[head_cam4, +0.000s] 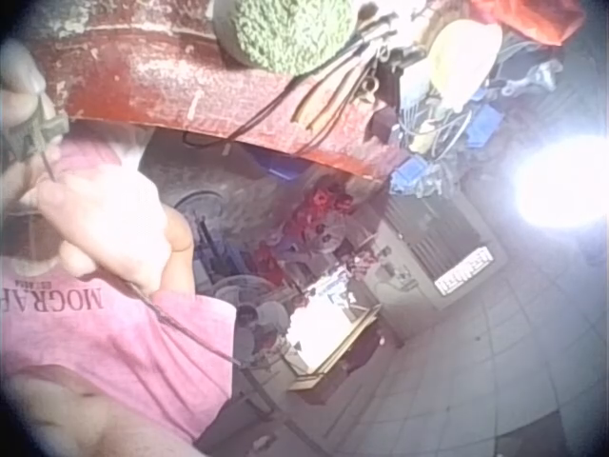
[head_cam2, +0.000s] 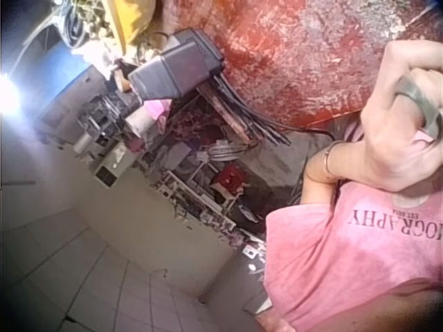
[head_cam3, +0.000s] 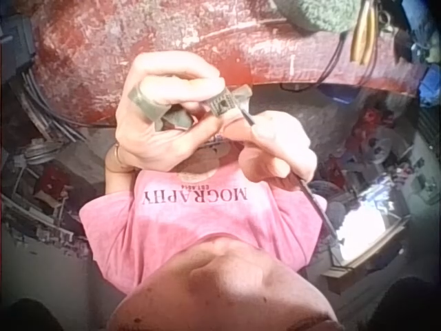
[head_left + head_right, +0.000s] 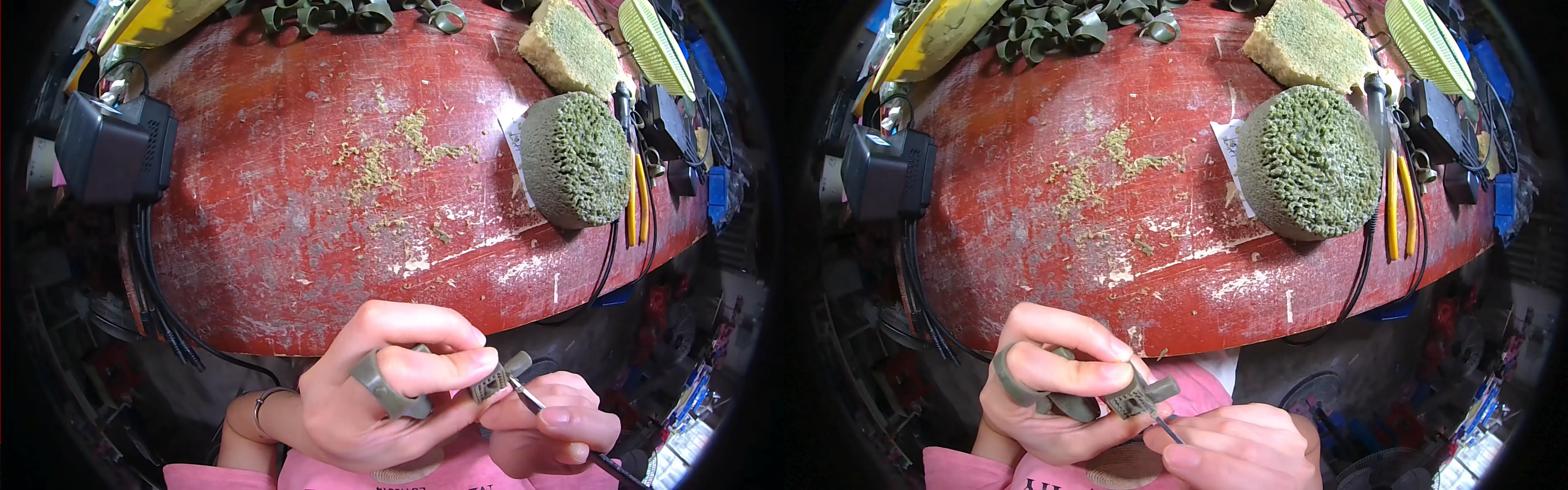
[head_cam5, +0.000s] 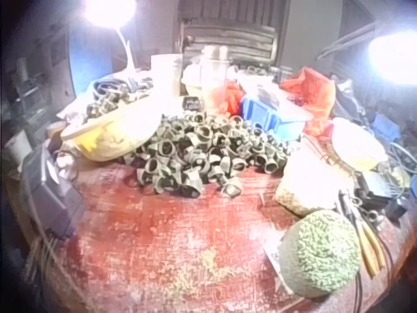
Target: Using a soldering iron to attach or repair small green plastic electrical components at a workbench.
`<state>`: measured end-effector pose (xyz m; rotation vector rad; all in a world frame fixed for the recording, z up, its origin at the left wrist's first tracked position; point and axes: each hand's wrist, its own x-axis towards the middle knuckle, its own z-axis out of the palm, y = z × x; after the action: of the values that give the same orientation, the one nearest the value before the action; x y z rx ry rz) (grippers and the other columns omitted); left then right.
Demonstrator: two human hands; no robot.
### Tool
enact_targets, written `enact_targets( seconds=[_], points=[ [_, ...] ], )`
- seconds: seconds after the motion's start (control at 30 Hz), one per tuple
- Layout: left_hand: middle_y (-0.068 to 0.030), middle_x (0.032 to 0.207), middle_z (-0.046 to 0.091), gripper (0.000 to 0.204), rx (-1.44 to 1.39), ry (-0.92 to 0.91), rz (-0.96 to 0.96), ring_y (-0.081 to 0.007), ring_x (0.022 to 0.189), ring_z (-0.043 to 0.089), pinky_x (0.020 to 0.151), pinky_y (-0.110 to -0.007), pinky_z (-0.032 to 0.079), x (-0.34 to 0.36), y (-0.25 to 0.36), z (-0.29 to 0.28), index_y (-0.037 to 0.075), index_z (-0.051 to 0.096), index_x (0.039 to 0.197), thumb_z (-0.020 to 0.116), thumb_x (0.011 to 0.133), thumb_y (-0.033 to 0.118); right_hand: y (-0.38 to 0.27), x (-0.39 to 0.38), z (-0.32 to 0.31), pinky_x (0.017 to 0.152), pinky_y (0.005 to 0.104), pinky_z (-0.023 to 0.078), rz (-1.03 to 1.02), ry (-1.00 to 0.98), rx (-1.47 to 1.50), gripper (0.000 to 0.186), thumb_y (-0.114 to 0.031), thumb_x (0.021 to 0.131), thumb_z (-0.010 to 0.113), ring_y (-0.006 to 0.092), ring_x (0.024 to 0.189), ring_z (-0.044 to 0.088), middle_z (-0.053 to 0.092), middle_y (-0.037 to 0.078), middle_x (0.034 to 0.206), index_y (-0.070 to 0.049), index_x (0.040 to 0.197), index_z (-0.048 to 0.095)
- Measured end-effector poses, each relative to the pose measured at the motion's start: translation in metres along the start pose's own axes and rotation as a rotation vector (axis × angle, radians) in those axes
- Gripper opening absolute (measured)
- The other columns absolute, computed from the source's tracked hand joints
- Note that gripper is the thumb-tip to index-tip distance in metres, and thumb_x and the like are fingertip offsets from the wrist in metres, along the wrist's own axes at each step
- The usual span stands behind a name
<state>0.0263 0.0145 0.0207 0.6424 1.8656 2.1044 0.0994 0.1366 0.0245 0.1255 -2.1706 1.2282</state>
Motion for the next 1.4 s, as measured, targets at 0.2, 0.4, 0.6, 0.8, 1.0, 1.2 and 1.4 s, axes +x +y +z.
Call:
enact_targets(
  seconds=[0.2, 0.4, 0.6, 0.8, 1.0, 1.2, 1.4],
  points=[
    [-0.014, 0.09, 0.046, 0.038, 0.087, -0.135, 0.068, -0.0208, 0.068, 0.063, 0.058, -0.026, 0.055, 0.005, -0.002, -0.006, 0.0, 0.053, 0.086, 0.074, 0.056, -0.01, 0.0, 0.0, -0.001, 0.036, 0.0205, 0.042, 0.015, 0.031, 0.047, 0.02, -0.016, 0.094, 0.031, 0.0143, 0.039, 0.052, 0.057, 0.012, 0.055, 0.002, 0.093, 0.039],
    [-0.0135, 0.091, 0.045, 0.037, 0.112, -0.119, 0.063, -0.0209, 0.069, 0.063, 0.058, -0.027, 0.055, 0.004, -0.003, -0.007, -0.001, 0.053, 0.086, 0.073, 0.056, -0.011, 0.005, -0.007, 0.003, 0.034, 0.0207, 0.04, 0.003, 0.086, 0.106, 0.023, -0.018, 0.095, 0.029, 0.0134, 0.035, 0.05, 0.055, 0.011, 0.05, 0.002, 0.092, 0.039],
    [-0.0138, 0.091, 0.046, 0.036, 0.12, -0.128, 0.078, -0.0199, 0.069, 0.062, 0.059, -0.026, 0.055, 0.001, -0.003, -0.008, 0.0, 0.054, 0.087, 0.073, 0.058, -0.009, 0.004, -0.008, 0.002, 0.033, 0.0211, 0.039, -0.025, 0.075, 0.078, 0.023, -0.018, 0.095, 0.029, 0.0138, 0.036, 0.05, 0.055, 0.011, 0.05, 0.002, 0.092, 0.039],
    [-0.0142, 0.091, 0.048, 0.037, 0.107, -0.129, 0.069, -0.0184, 0.07, 0.062, 0.06, -0.025, 0.054, 0.001, -0.007, -0.004, 0.001, 0.054, 0.089, 0.074, 0.059, -0.008, 0.011, -0.006, 0.002, 0.034, 0.0223, 0.04, -0.08, 0.045, 0.002, 0.021, -0.017, 0.094, 0.031, 0.0144, 0.038, 0.051, 0.055, 0.012, 0.05, 0.002, 0.092, 0.039],
    [-0.0139, 0.092, 0.048, 0.041, 0.097, -0.119, 0.065, -0.018, 0.07, 0.062, 0.06, -0.025, 0.054, -0.002, -0.006, -0.006, 0.002, 0.053, 0.092, 0.074, 0.058, -0.008, 0.002, -0.002, 0.002, 0.032, 0.0223, 0.038, 0.006, 0.099, -0.085, 0.018, -0.018, 0.094, 0.033, 0.013, 0.036, 0.048, 0.055, 0.008, 0.05, -0.002, 0.091, 0.039],
    [-0.0129, 0.093, 0.049, 0.044, 0.079, -0.14, 0.022, -0.0154, 0.071, 0.061, 0.059, -0.023, 0.052, 0.007, -0.002, -0.007, 0.003, 0.053, 0.093, 0.076, 0.057, -0.007, 0.005, 0.001, -0.005, 0.033, 0.0214, 0.035, 0.033, 0.025, 0.025, 0.017, -0.019, 0.094, 0.033, 0.0122, 0.036, 0.047, 0.054, 0.006, 0.049, -0.004, 0.088, 0.039],
    [-0.0106, 0.093, 0.052, 0.04, 0.121, -0.09, -0.011, -0.0098, 0.066, 0.056, 0.055, -0.019, 0.047, 0.013, 0.008, -0.012, 0.003, 0.057, 0.095, 0.076, 0.061, -0.001, 0.005, 0.022, -0.024, 0.048, 0.027, 0.045, 0.225, -0.084, 0.269, 0.019, -0.013, 0.086, 0.053, 0.0155, 0.05, 0.056, 0.061, 0.01, 0.066, 0.001, 0.098, 0.056]
  ],
)
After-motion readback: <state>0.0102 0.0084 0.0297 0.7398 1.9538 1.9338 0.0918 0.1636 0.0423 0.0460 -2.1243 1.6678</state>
